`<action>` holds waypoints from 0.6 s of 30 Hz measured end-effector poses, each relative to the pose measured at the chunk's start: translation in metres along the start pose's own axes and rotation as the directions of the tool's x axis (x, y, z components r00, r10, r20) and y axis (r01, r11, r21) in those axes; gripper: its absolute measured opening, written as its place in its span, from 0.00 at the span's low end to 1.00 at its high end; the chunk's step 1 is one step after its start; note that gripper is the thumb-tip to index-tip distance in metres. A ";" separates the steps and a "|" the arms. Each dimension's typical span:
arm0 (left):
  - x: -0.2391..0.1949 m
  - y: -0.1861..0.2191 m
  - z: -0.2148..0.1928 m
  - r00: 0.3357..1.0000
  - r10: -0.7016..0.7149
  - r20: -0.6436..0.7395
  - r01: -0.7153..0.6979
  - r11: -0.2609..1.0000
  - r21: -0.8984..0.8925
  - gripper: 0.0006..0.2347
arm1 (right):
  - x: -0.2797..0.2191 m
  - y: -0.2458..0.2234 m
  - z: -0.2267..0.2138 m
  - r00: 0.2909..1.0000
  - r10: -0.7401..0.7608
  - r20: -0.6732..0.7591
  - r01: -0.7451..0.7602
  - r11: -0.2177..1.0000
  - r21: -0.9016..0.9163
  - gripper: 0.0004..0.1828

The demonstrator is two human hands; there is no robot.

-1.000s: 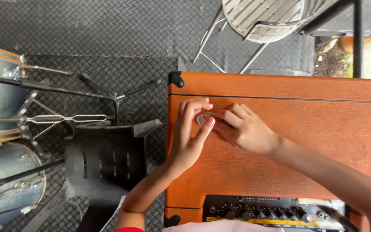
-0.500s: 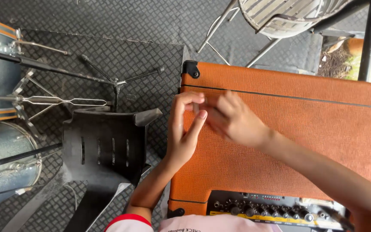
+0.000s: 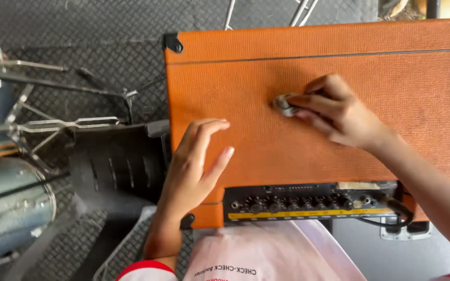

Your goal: Clean the top surface and control panel of a guitar amplifier using a cloth.

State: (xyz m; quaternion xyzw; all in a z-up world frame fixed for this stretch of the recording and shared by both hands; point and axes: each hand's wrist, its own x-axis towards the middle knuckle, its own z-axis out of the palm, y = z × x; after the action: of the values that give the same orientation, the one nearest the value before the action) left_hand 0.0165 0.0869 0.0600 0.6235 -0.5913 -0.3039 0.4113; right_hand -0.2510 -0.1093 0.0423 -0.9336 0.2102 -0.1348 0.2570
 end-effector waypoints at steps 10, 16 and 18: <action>-0.075 0.043 0.089 0.955 -0.165 -0.248 0.159 0.986 -0.044 0.23 | -0.014 -0.040 0.038 0.834 -0.529 0.159 0.501 0.845 0.186 0.22; -0.099 0.049 0.145 0.816 -0.253 -0.520 0.135 0.958 -0.254 0.20 | -0.009 -0.023 0.020 0.623 -0.761 0.183 0.704 0.647 0.293 0.23; -0.106 0.046 0.156 0.782 -0.243 -0.574 0.131 0.964 -0.230 0.20 | 0.001 -0.015 0.024 0.705 -0.681 0.197 0.661 0.732 0.163 0.22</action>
State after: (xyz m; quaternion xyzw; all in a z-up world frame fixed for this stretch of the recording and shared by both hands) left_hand -0.1532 0.1694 0.0147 0.7040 -0.3371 -0.1828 0.5978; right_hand -0.2366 -0.0884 0.0307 -0.9439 -0.1827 -0.1118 0.2512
